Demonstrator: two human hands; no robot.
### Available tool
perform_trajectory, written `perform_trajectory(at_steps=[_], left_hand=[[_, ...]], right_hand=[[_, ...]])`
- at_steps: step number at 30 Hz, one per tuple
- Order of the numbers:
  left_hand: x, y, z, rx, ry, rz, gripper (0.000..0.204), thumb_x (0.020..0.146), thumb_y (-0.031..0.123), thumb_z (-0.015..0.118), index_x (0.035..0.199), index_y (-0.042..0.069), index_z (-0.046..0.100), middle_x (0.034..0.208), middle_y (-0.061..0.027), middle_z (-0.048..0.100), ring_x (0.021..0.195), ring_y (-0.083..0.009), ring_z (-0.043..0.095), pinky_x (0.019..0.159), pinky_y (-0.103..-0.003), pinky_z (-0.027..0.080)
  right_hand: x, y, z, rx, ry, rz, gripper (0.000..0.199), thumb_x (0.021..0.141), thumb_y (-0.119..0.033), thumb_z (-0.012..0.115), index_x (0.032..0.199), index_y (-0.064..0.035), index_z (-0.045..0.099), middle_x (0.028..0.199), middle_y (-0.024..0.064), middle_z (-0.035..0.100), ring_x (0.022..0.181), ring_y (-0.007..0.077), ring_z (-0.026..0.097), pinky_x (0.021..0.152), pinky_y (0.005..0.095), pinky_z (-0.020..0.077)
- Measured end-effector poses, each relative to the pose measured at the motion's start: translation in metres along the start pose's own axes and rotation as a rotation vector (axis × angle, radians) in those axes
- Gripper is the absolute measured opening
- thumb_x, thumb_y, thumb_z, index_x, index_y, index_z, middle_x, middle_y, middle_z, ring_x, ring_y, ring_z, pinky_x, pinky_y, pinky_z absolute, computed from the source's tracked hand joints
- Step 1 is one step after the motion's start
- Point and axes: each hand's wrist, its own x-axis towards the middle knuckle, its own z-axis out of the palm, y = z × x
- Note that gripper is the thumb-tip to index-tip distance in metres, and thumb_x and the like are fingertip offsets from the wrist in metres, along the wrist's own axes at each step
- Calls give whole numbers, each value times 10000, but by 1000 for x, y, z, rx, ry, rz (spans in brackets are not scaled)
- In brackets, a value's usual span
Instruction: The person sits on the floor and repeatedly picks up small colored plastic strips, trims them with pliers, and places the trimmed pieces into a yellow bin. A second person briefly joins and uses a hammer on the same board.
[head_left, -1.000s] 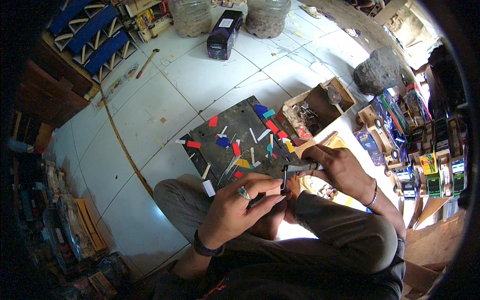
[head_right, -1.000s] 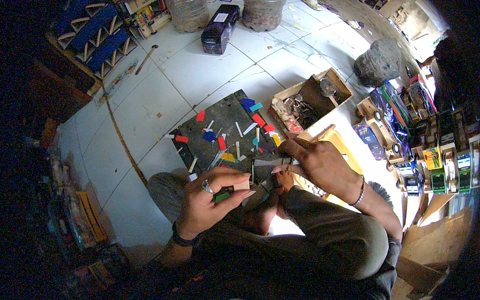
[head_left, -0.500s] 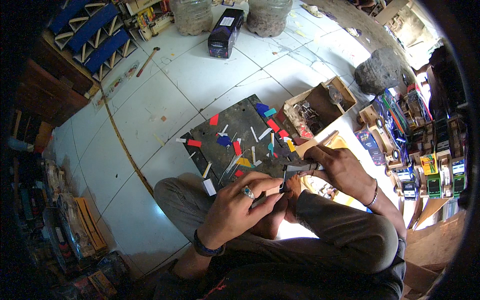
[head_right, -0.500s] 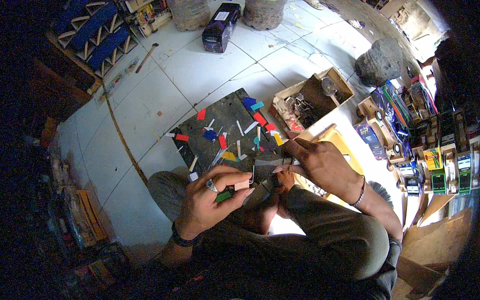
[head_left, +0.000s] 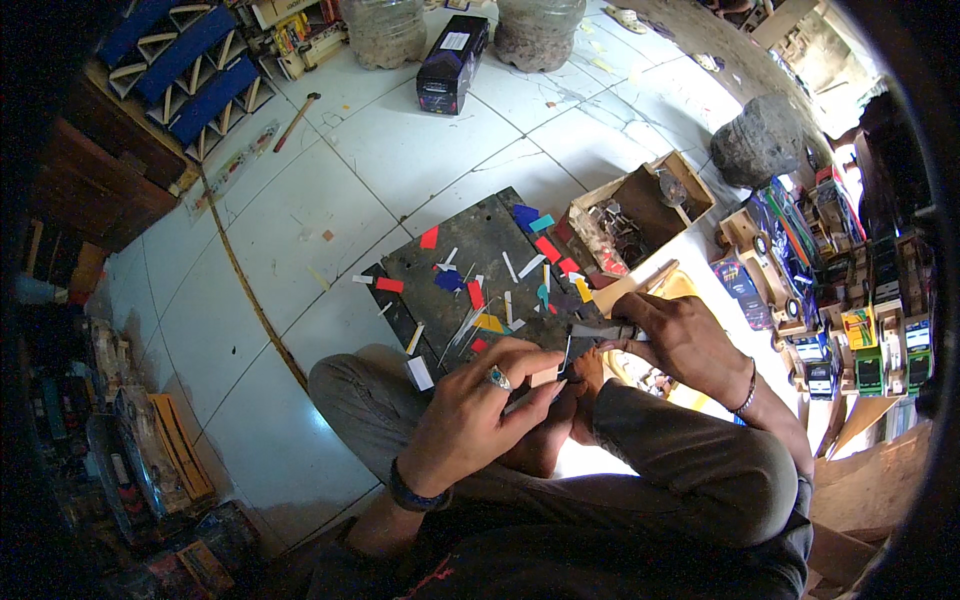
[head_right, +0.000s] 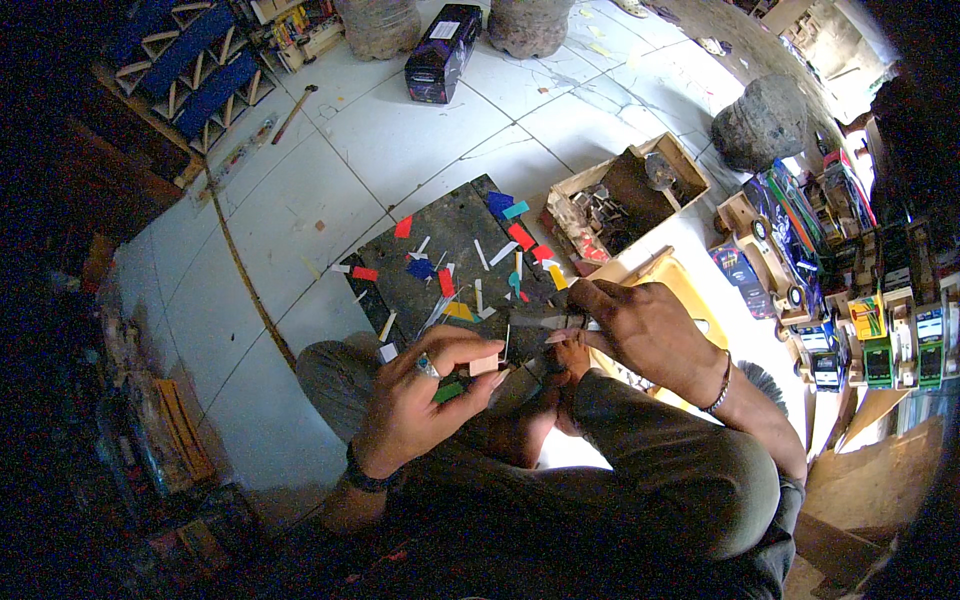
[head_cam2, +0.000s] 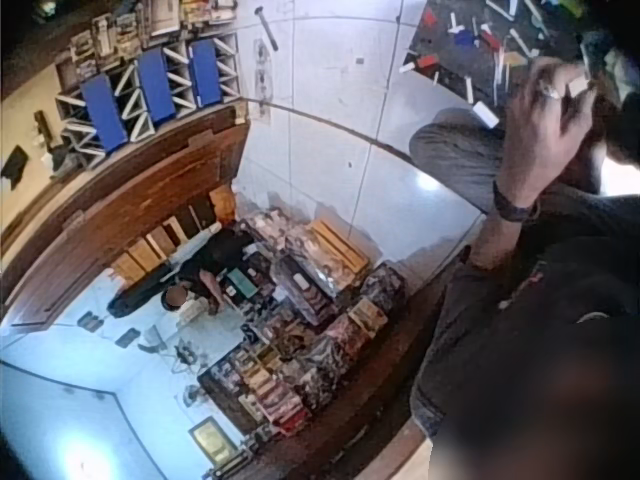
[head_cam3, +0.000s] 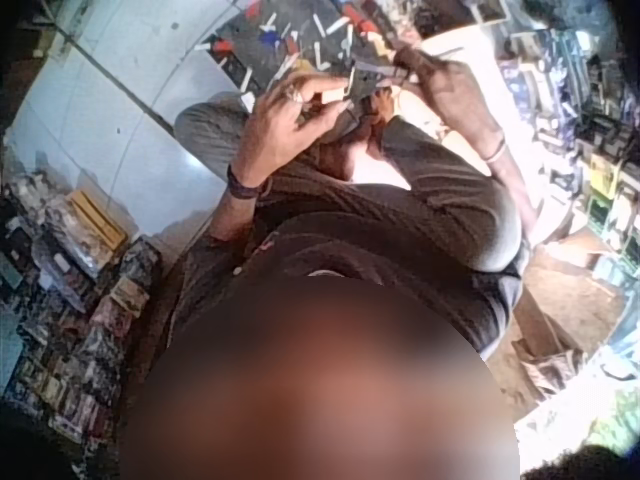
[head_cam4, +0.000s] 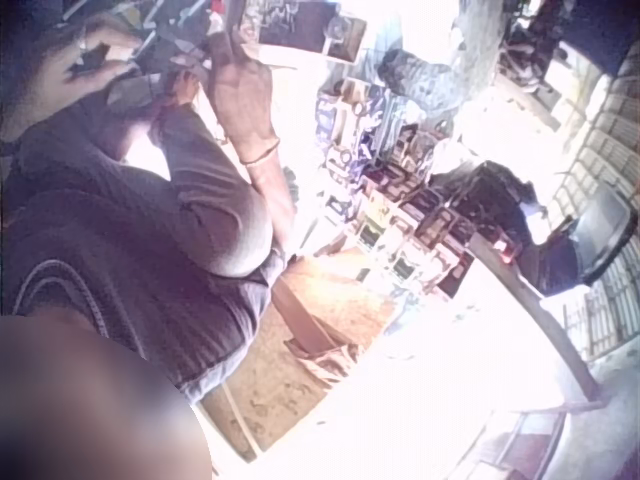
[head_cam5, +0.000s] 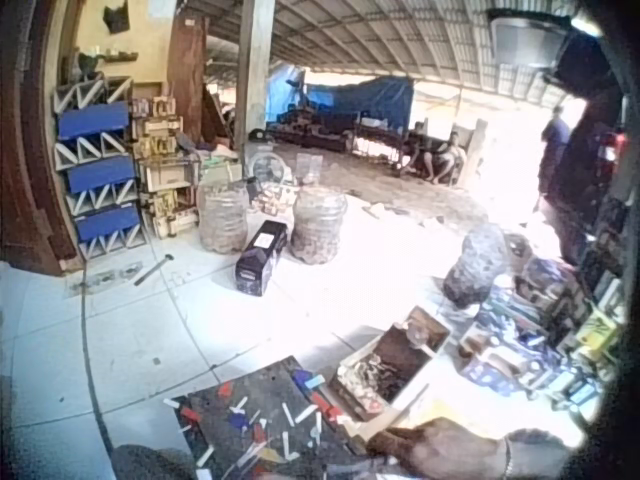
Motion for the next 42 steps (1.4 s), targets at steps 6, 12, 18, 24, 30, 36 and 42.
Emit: perform_trajectory(at_steps=[6,12,18,24,30,36,42], left_hand=[[-4,2,20,-426,37,-253,286,1000,117,693,1242,4,589,1079,-110,713,983,-172,722,841,-324,601],[-5,4,24,-402,31,-343,206,1060,137,605,1186,-26,601,946,-125,747,860,-157,736,773,-307,600],[-5,5,22,-280,34,-277,153,1038,115,636,1114,-17,618,963,-154,767,861,-182,756,761,-317,599],[-4,-2,7,-69,-93,-52,118,975,76,714,1020,-5,641,971,-130,771,911,-215,771,770,-333,589],[-2,-6,9,-127,94,-149,202,920,43,762,1109,28,691,977,-107,776,894,-214,772,764,-316,592],[-1,-10,3,129,124,45,192,904,85,779,1074,49,698,984,-121,764,871,-300,758,708,-383,591],[-7,-15,23,254,-39,38,205,919,159,777,1059,64,661,859,-128,723,782,-309,735,641,-398,565]], right_hand=[[3,-5,8,-14,-13,14,557,945,-414,661,1287,20,592,993,243,724,829,393,722,712,461,572],[5,-10,12,0,-9,15,508,954,-418,663,1226,7,607,972,240,726,811,399,722,705,468,569],[3,-17,4,292,-133,15,424,949,-389,729,1108,-2,666,881,193,733,781,388,723,679,456,554],[2,-15,-7,777,-661,-6,497,1021,-460,625,1150,18,659,786,184,693,766,376,704,733,444,542],[1,-13,4,537,-360,-2,548,1023,-489,603,1194,29,642,857,259,678,839,424,691,760,490,515],[5,-6,-1,537,-155,181,580,1002,-439,655,1322,43,606,921,283,707,882,428,703,801,476,526],[13,-19,5,768,-166,45,556,963,-441,716,1222,48,667,955,274,720,896,369,723,802,455,541]])
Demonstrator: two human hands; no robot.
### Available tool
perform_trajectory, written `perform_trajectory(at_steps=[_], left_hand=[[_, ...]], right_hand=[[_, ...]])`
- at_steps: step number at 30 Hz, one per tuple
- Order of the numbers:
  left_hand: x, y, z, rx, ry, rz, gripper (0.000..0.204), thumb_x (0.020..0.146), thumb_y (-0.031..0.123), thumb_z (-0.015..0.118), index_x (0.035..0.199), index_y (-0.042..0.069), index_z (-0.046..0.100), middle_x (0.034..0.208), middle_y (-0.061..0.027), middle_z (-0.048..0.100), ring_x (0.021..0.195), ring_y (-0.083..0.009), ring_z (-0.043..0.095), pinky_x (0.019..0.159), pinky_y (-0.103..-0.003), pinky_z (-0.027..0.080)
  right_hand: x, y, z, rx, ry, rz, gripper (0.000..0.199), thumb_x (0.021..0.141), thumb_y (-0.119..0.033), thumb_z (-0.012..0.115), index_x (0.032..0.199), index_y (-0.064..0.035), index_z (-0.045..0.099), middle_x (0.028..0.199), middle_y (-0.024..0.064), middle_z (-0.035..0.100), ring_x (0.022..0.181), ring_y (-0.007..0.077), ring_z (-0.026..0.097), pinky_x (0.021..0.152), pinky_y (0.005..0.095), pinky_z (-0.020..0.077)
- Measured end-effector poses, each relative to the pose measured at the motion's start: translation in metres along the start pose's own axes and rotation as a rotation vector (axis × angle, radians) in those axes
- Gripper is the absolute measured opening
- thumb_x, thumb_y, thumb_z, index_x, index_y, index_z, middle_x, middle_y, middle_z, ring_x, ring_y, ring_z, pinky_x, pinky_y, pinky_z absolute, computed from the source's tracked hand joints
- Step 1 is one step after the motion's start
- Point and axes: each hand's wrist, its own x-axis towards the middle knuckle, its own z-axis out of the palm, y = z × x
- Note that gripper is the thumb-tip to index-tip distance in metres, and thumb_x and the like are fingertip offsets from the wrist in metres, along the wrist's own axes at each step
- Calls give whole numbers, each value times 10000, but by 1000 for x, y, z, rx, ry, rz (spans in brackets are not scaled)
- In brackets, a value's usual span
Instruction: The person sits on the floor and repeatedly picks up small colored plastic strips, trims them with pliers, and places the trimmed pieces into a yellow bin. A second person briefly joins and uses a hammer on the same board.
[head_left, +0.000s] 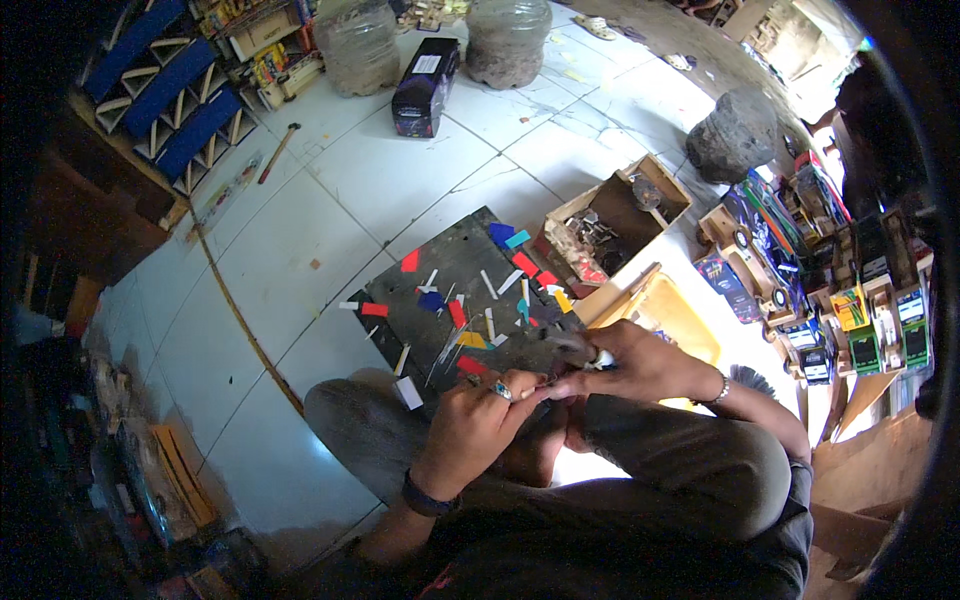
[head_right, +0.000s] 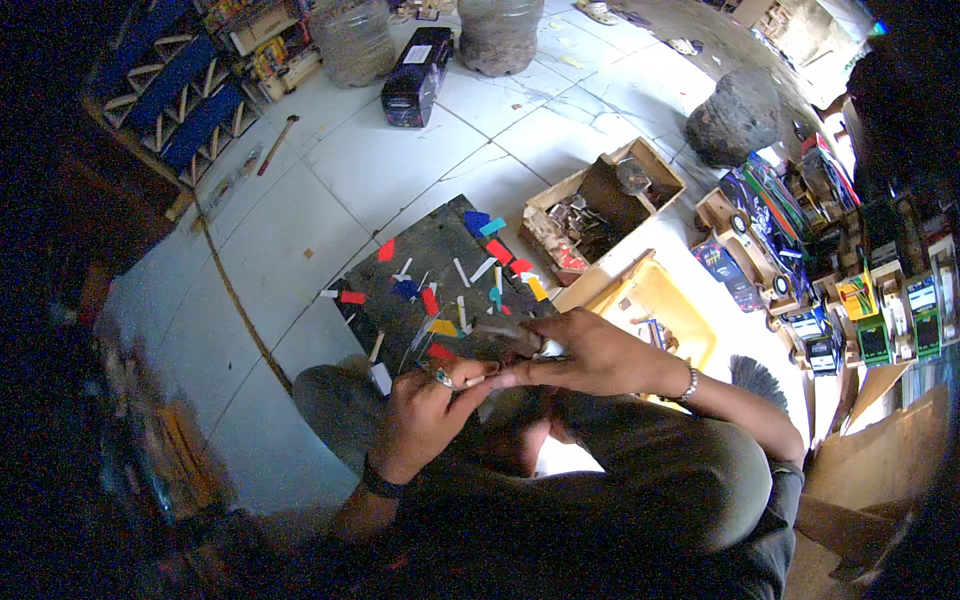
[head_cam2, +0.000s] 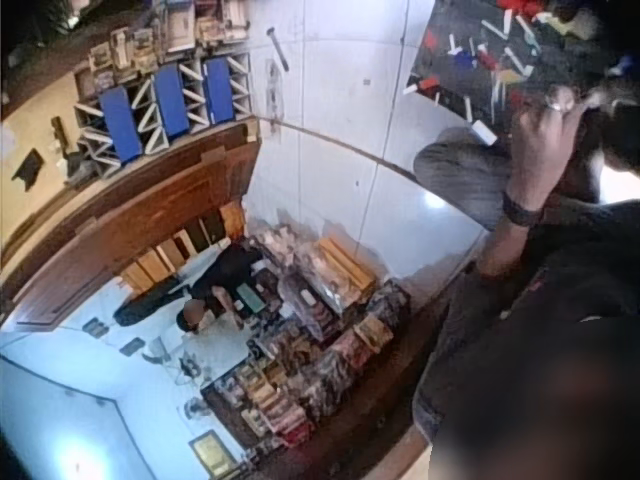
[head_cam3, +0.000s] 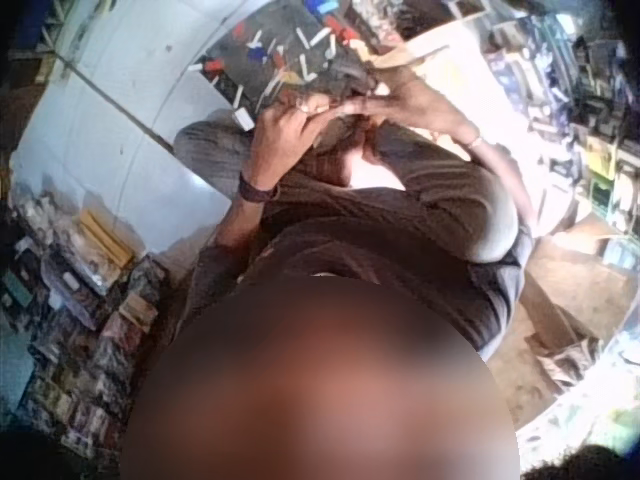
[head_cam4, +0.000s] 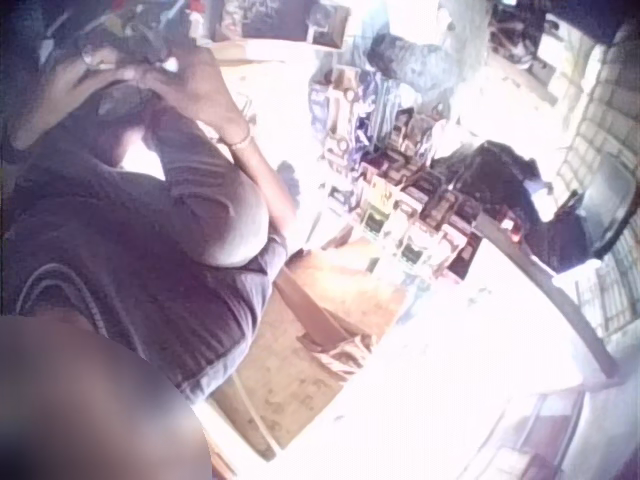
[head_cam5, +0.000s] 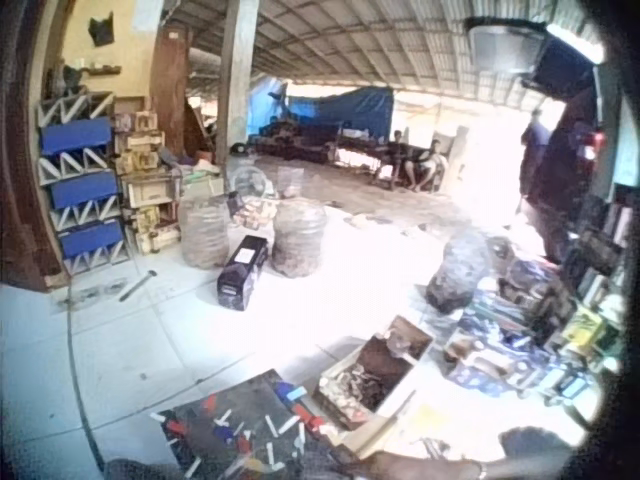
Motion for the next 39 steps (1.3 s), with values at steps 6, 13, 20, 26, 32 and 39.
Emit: perform_trajectory(at_steps=[6,13,20,26,32,39], left_hand=[[-1,-3,18,-136,-124,-134,463,887,236,821,1274,81,619,975,-140,737,864,-317,739,724,-406,579],[1,-19,5,-33,-168,-146,581,922,294,777,1411,78,551,1161,-197,711,998,-368,714,838,-437,575],[3,-15,-6,19,-329,-203,508,951,257,740,1377,54,554,1187,-220,691,1062,-394,688,878,-450,563],[0,-20,0,31,-377,-141,446,940,256,745,1303,41,599,1177,-170,705,1058,-358,688,876,-440,556],[-3,-26,8,6,-428,-119,431,931,250,746,1275,29,610,1237,-158,686,1130,-369,653,946,-454,528],[-4,-26,8,-2,-534,-173,477,944,272,734,1334,40,586,1323,-187,640,1217,-398,613,1014,-464,502]], right_hand=[[-3,32,-5,-26,-34,183,429,972,-401,713,1124,1,715,915,193,741,842,240,717,767,412,549],[-11,110,-98,25,708,208,342,990,-335,708,1081,-5,696,857,64,705,749,135,638,679,327,522],[-38,189,-153,101,1029,467,458,949,-483,742,924,-33,660,745,8,601,628,93,516,528,280,399],[-90,257,-131,-222,211,821,444,936,-475,688,1013,-53,803,866,49,793,691,115,647,566,314,490],[-93,323,-59,-582,-231,881,367,817,-354,678,894,-11,781,810,132,773,770,301,752,728,432,576],[-107,364,33,-905,-156,690,384,692,-439,785,808,-72,780,909,183,756,870,342,733,737,487,590]])
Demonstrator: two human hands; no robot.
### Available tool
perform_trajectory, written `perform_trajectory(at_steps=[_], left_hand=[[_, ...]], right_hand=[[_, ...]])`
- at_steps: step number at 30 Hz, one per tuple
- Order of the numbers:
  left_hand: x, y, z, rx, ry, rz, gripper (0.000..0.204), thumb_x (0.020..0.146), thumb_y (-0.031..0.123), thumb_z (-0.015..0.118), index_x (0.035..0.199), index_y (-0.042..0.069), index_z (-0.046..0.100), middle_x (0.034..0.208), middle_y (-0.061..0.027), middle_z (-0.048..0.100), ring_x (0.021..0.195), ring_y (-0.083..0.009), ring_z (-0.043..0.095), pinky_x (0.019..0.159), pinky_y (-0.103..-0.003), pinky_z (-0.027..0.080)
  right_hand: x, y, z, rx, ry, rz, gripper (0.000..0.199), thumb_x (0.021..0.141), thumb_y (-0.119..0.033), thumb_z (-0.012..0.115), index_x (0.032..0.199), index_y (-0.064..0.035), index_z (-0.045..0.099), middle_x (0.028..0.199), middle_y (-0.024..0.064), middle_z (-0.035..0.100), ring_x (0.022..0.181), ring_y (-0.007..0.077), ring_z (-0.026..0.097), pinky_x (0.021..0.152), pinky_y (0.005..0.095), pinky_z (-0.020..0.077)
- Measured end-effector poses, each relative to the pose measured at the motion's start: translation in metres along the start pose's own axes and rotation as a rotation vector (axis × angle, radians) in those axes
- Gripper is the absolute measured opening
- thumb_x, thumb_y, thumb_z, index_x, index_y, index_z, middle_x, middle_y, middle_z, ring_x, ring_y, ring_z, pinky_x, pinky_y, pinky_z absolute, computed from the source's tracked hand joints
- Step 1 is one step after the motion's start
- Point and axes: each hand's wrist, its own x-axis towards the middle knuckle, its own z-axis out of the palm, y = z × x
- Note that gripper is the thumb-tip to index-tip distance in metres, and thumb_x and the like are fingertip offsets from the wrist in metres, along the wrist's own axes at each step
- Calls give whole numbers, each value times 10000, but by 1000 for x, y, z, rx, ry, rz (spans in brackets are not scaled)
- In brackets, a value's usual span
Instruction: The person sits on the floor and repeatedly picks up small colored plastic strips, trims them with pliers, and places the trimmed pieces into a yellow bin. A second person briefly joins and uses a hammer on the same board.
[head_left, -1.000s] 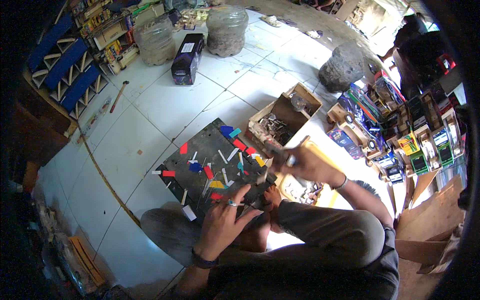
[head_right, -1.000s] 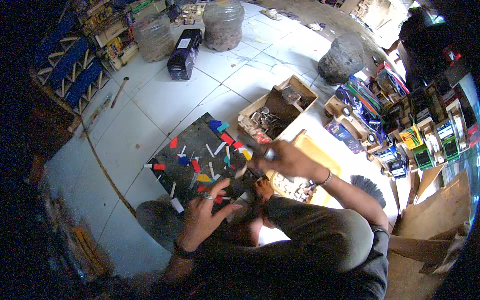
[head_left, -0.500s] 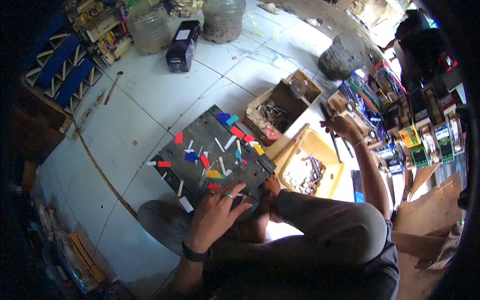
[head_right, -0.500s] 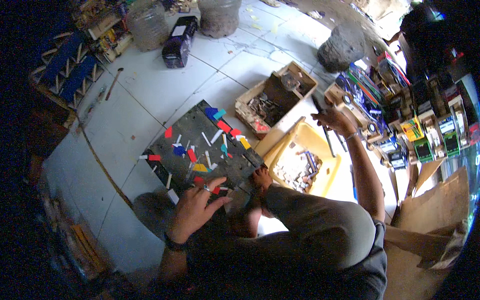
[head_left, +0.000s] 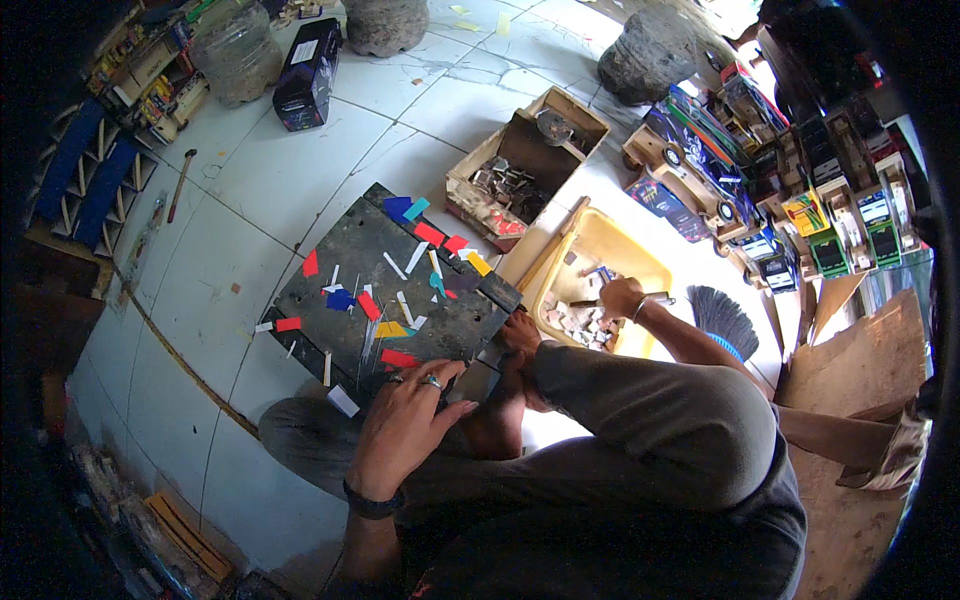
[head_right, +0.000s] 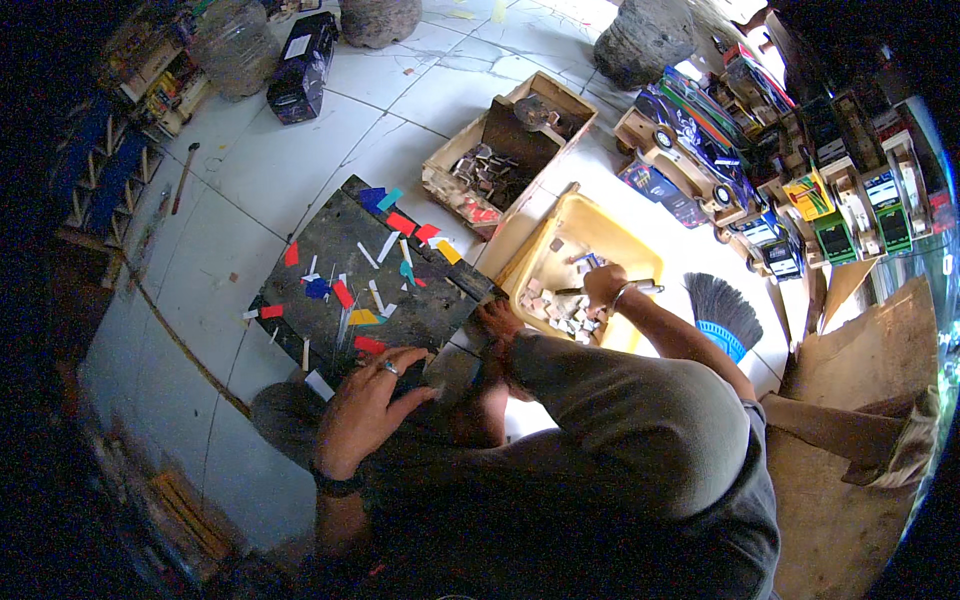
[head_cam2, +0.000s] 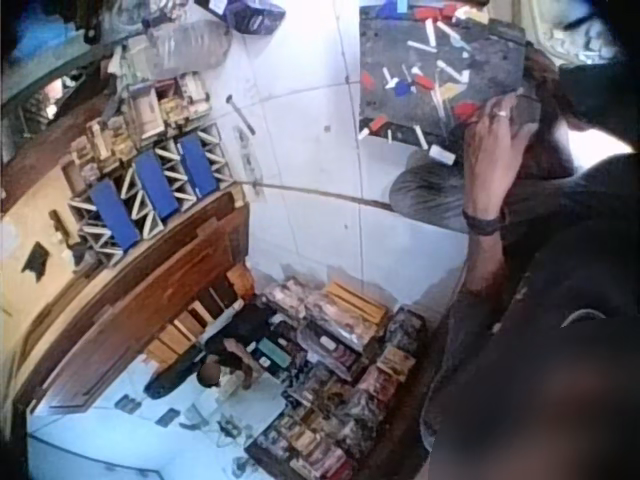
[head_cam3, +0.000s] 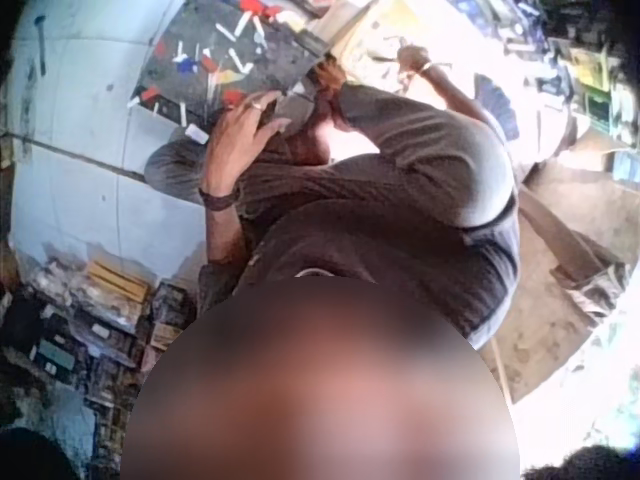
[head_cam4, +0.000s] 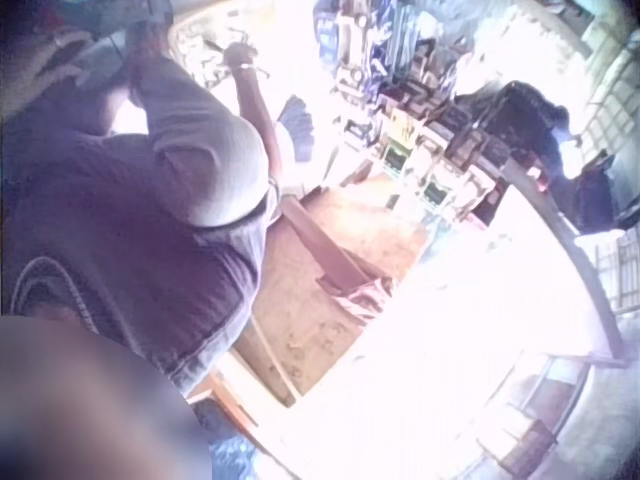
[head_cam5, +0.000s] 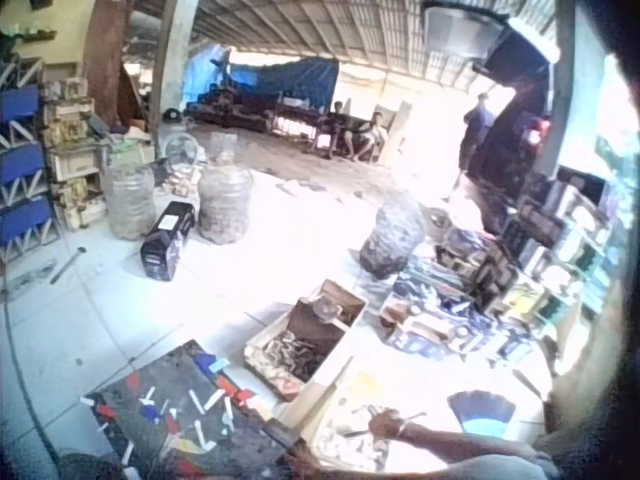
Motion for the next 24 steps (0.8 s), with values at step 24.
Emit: perform_trajectory(at_steps=[24], left_hand=[[-1,-4,-5,-2,-32,-19,472,964,277,708,1357,54,571,1337,-186,632,1225,-403,610,1030,-463,503]], right_hand=[[-7,-8,-21,220,-32,116,324,716,-387,751,760,-69,794,808,101,776,754,273,744,690,392,581]])
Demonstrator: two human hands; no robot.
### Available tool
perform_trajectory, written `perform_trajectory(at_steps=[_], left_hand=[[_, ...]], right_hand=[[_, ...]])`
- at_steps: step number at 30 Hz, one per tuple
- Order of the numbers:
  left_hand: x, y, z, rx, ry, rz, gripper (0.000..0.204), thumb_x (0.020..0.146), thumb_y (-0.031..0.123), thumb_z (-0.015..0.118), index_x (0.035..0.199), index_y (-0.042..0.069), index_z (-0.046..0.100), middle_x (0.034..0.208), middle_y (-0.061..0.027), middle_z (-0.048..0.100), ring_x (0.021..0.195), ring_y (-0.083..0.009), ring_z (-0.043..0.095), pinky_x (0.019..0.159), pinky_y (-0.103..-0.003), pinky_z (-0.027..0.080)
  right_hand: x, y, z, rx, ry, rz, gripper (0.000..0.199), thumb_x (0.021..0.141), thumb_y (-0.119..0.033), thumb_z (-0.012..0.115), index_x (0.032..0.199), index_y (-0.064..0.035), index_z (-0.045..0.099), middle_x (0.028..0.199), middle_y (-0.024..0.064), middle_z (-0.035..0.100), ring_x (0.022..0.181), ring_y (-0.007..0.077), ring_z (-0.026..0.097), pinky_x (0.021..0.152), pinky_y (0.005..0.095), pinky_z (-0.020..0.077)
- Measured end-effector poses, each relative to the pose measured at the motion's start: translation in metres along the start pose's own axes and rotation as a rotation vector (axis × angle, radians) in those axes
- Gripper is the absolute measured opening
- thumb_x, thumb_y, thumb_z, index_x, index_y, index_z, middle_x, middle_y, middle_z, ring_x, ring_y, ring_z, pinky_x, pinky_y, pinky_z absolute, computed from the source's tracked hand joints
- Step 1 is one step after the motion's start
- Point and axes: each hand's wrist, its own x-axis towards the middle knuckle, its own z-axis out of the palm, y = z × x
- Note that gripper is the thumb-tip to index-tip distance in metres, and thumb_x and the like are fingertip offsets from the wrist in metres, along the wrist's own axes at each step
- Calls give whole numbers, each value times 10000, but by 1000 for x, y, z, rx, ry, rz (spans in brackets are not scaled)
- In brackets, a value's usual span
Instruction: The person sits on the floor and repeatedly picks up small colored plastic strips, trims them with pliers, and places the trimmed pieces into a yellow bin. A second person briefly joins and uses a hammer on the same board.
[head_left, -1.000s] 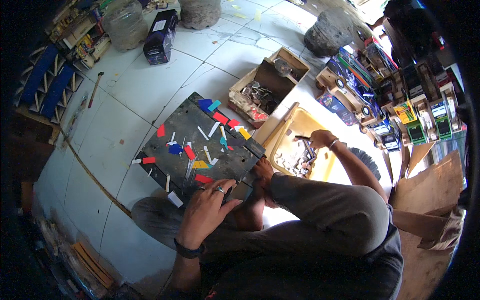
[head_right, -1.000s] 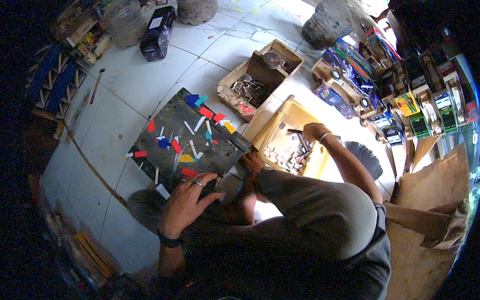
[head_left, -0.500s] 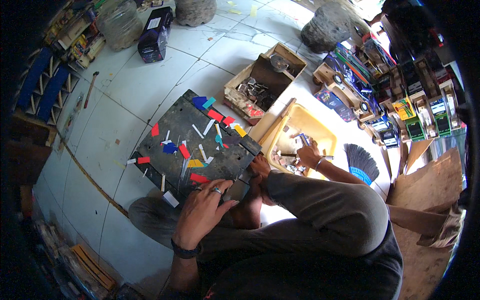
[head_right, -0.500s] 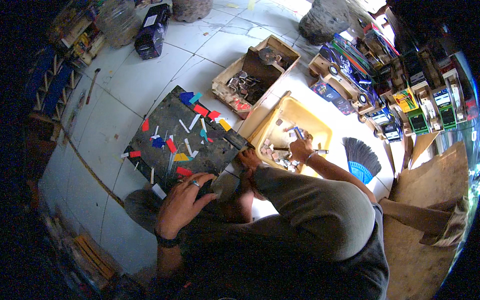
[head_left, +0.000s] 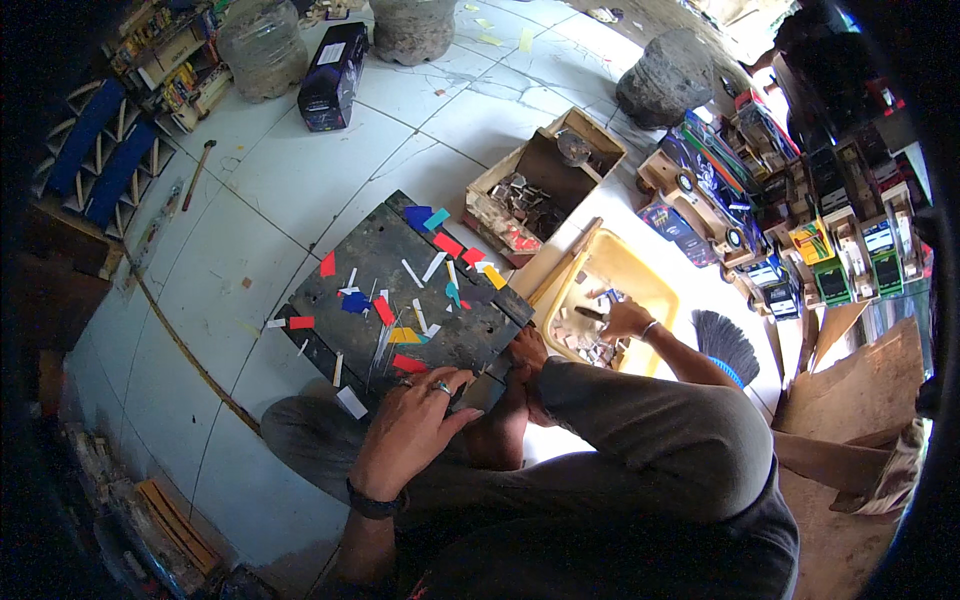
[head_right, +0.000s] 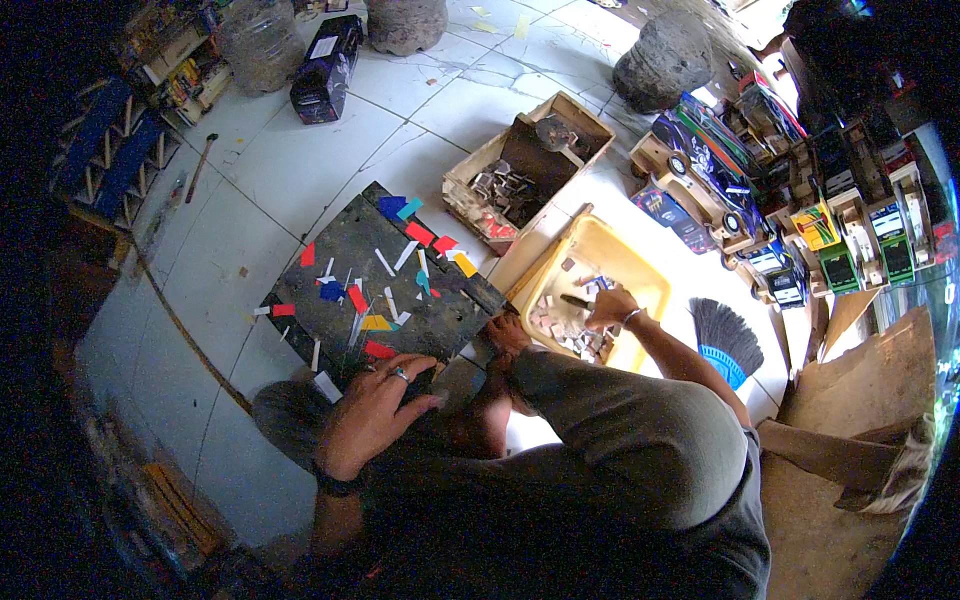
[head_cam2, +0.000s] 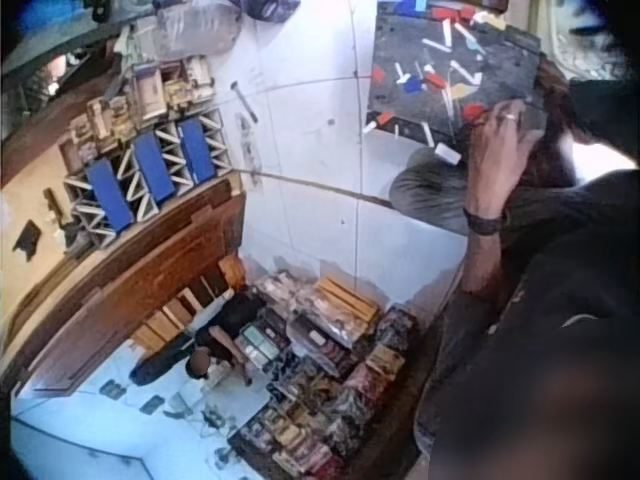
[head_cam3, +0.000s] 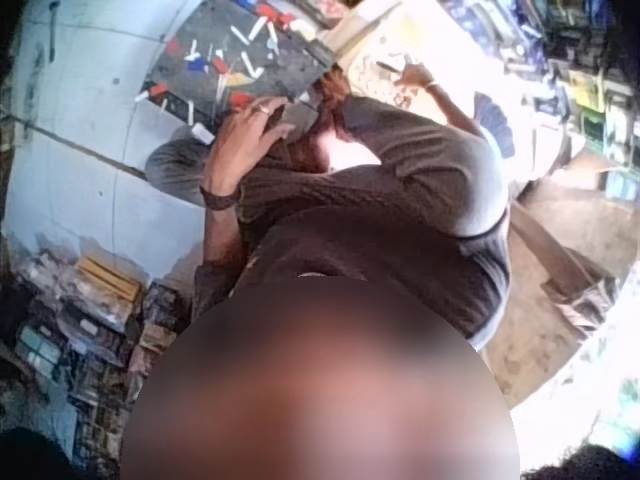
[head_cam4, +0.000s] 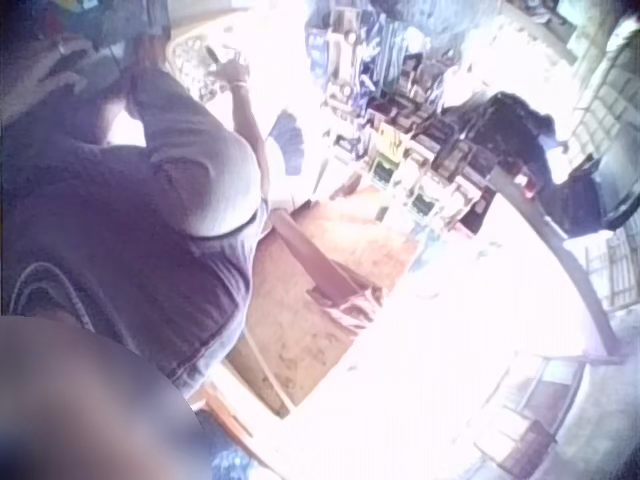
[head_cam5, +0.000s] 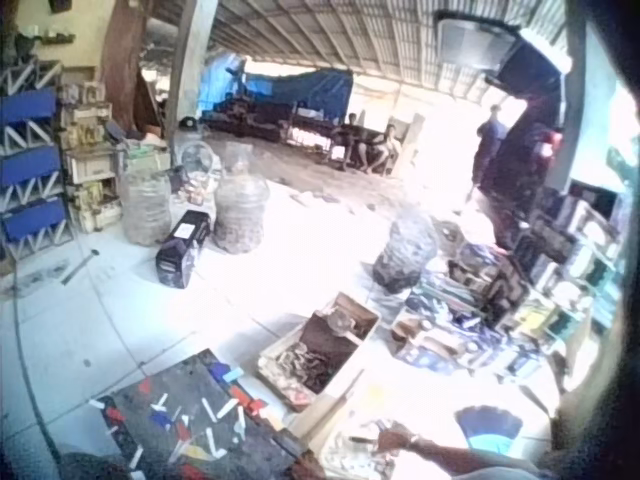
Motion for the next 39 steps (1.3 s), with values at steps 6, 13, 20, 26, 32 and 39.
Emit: perform_trajectory(at_steps=[6,13,20,26,32,39], left_hand=[[1,0,2,30,93,89,430,939,252,737,1281,17,626,1254,-176,673,1110,-383,664,914,-458,550],[0,7,2,11,-31,14,479,985,338,677,1359,59,569,1349,-192,631,1219,-405,616,1022,-467,512],[13,9,28,-155,42,112,535,985,322,697,1420,55,535,1374,-188,634,1252,-363,624,1038,-440,508],[23,19,54,-676,191,50,529,1040,194,641,1490,18,426,1399,-169,617,1243,-251,645,1026,-385,533],[26,2,56,-1009,200,-46,404,1061,148,606,1411,-7,477,1223,-158,703,1081,-207,713,941,-332,580],[21,-36,34,-757,409,-132,227,1052,123,617,1201,-34,549,1070,-156,750,970,-183,745,833,-294,600]], right_hand=[[-24,16,-99,518,-275,78,484,740,-547,789,1001,-140,813,1018,27,788,861,150,703,691,321,579],[-43,6,-145,845,-376,2,504,785,-464,817,1156,-127,762,1043,-8,741,929,124,631,706,325,509],[-61,-35,-175,1208,-316,-238,434,809,-242,825,1157,-9,710,900,-4,669,665,53,536,520,205,388],[-78,-129,-196,1263,-351,-591,522,847,-326,856,1241,-29,684,880,-10,663,688,50,560,554,201,422],[-91,-188,-204,1165,-417,-621,606,849,-403,857,1284,-31,658,1119,51,731,1008,113,670,823,254,538],[-80,-193,-196,1341,-145,-563,448,894,-317,820,1224,-43,687,1096,44,741,979,116,659,858,273,528]])
